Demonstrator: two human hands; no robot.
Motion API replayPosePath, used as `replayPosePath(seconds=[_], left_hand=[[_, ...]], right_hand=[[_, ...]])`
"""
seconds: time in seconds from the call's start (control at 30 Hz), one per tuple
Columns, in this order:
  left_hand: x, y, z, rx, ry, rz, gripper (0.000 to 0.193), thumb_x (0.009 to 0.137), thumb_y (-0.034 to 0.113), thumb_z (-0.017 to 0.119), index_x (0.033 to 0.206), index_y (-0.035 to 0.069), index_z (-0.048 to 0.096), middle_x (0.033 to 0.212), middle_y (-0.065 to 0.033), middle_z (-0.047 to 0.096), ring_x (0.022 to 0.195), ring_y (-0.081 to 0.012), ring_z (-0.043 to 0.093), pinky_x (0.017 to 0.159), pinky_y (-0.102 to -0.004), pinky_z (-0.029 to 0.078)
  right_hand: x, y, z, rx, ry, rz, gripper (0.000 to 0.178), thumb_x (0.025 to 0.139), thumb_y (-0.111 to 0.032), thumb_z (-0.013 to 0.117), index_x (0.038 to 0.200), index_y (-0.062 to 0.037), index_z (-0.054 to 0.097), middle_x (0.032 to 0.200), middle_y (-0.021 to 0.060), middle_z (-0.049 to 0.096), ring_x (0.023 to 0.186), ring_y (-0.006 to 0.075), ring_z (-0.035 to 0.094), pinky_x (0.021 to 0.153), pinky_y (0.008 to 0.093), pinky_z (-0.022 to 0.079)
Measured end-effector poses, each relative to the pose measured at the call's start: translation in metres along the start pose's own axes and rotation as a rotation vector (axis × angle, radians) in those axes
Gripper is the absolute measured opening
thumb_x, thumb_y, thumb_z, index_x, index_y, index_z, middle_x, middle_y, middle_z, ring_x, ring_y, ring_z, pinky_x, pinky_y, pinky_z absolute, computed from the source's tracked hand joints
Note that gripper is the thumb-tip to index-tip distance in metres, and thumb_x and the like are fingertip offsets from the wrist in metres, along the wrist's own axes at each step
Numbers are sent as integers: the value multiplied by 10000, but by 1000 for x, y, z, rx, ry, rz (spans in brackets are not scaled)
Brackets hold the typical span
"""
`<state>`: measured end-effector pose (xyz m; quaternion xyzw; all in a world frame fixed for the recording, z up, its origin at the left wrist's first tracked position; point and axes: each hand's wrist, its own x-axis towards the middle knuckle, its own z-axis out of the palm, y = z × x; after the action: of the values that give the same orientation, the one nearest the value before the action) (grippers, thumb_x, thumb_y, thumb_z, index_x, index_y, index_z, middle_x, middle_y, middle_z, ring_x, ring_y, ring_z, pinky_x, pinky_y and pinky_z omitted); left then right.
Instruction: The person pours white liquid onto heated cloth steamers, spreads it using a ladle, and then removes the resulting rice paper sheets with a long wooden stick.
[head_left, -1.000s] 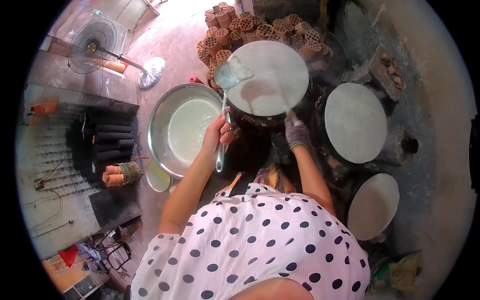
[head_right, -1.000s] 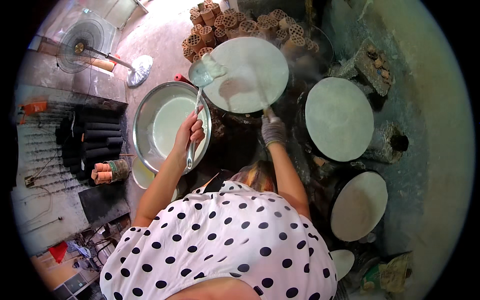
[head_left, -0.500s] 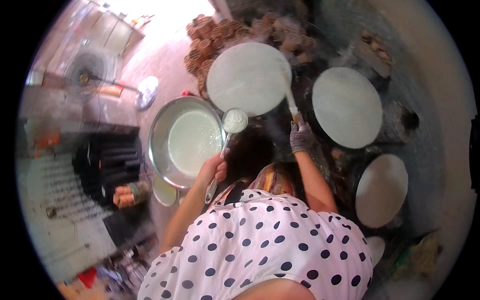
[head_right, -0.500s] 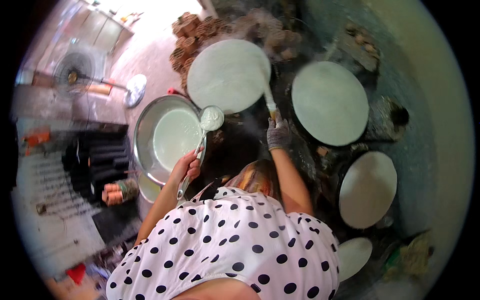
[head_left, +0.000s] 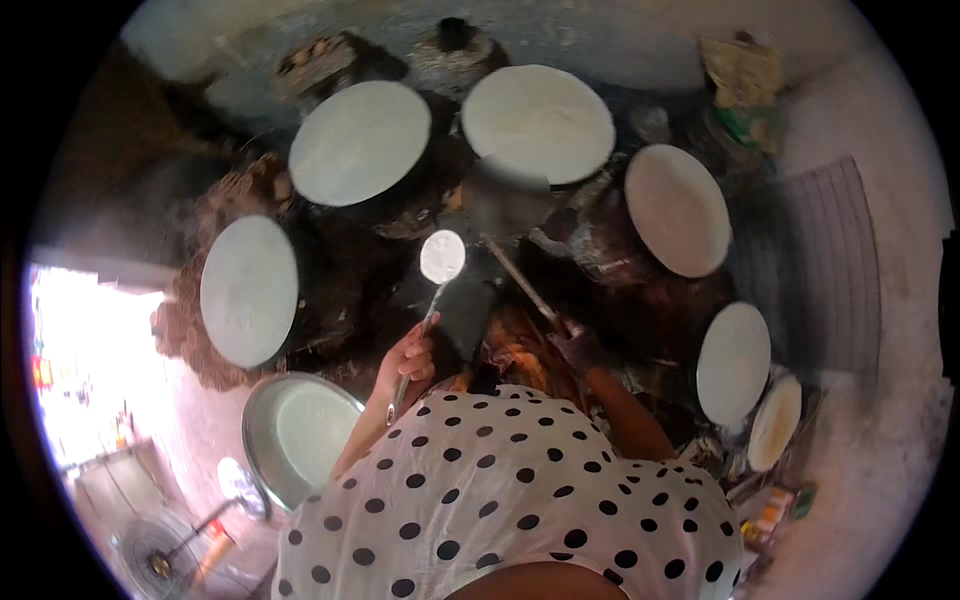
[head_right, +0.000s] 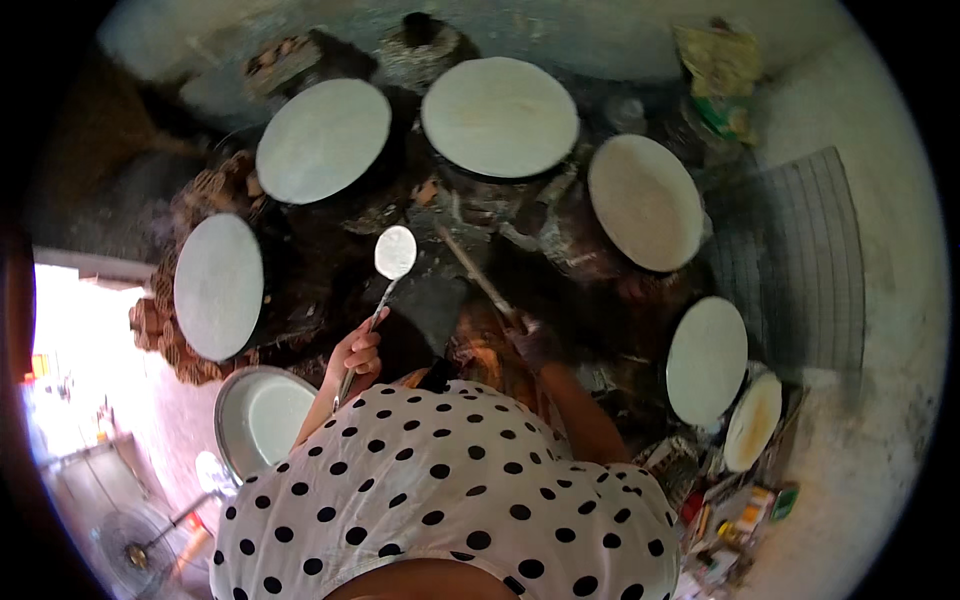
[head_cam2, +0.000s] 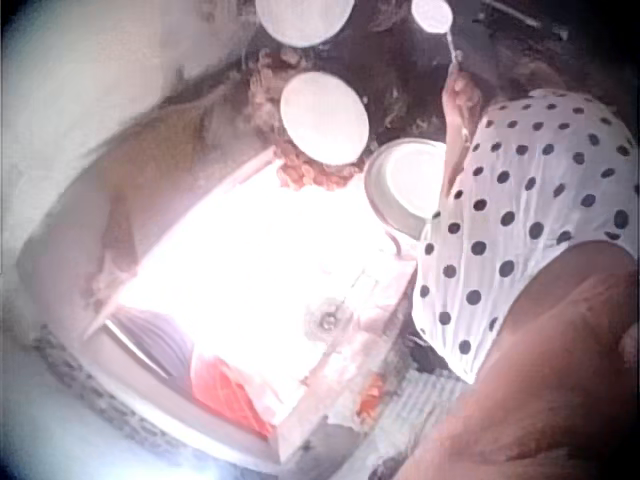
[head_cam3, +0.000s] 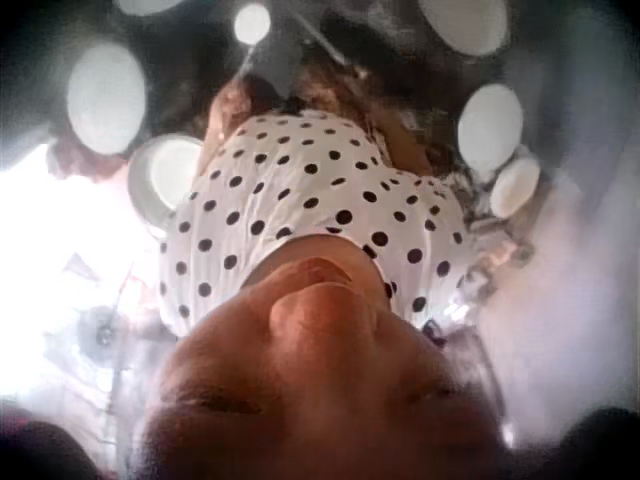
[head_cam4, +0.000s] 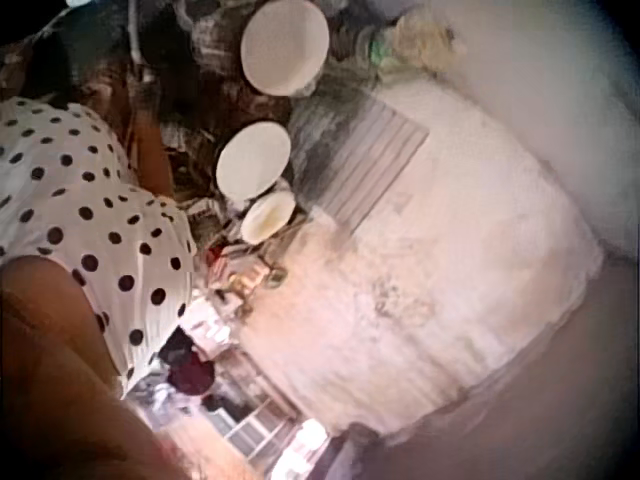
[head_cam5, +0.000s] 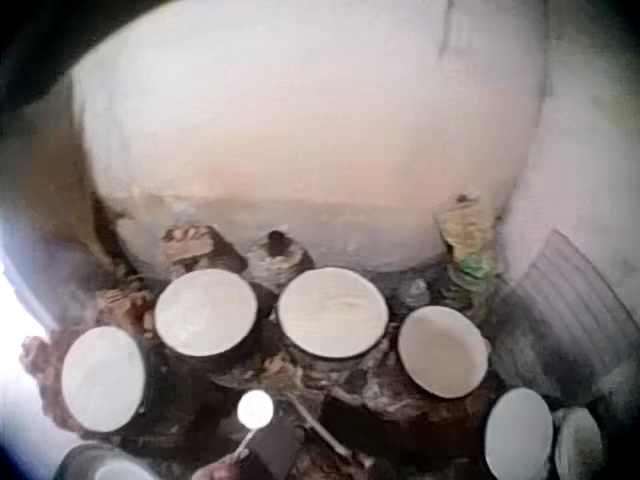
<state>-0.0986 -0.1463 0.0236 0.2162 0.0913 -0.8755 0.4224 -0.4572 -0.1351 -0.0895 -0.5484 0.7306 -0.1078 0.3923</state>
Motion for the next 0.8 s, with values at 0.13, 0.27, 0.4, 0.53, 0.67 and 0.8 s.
replayPosePath(seconds=[0.13,0.27,0.4,0.53,0.67,0.8], left_hand=[[23,-15,35,836,33,126,417,1016,223,362,1416,108,344,570,59,337,351,-35,307,354,-186,301],[74,-31,61,734,95,12,402,999,185,392,1392,100,375,575,35,369,369,-41,321,338,-200,295],[123,-39,79,244,95,15,409,996,185,394,1388,74,372,581,51,373,378,-39,324,339,-193,250],[139,-56,108,780,121,256,412,995,193,398,1386,66,372,598,47,389,372,-45,335,338,-202,243],[173,-66,113,326,300,176,388,994,197,405,1369,97,400,587,43,388,362,-57,328,340,-200,256],[178,-85,125,215,343,246,384,981,151,401,1363,114,409,584,38,345,378,-64,303,355,-200,271]], right_hand=[[-35,77,-28,466,328,130,319,841,-284,661,1009,-13,663,865,78,678,828,163,631,769,314,495],[-24,126,-38,650,365,197,220,865,-239,657,949,-36,675,829,28,655,781,97,600,724,268,484],[26,80,-111,791,205,311,208,868,-254,645,854,-47,626,733,36,603,640,122,530,628,284,461],[170,59,-188,719,314,-133,264,866,-331,633,798,-76,631,615,43,559,551,123,526,535,286,445],[349,14,-254,366,335,184,386,856,-413,599,876,-32,659,731,154,648,711,294,642,645,385,504],[500,-2,-297,-66,472,-26,588,806,-553,580,983,3,657,894,230,664,848,393,643,756,440,495]])
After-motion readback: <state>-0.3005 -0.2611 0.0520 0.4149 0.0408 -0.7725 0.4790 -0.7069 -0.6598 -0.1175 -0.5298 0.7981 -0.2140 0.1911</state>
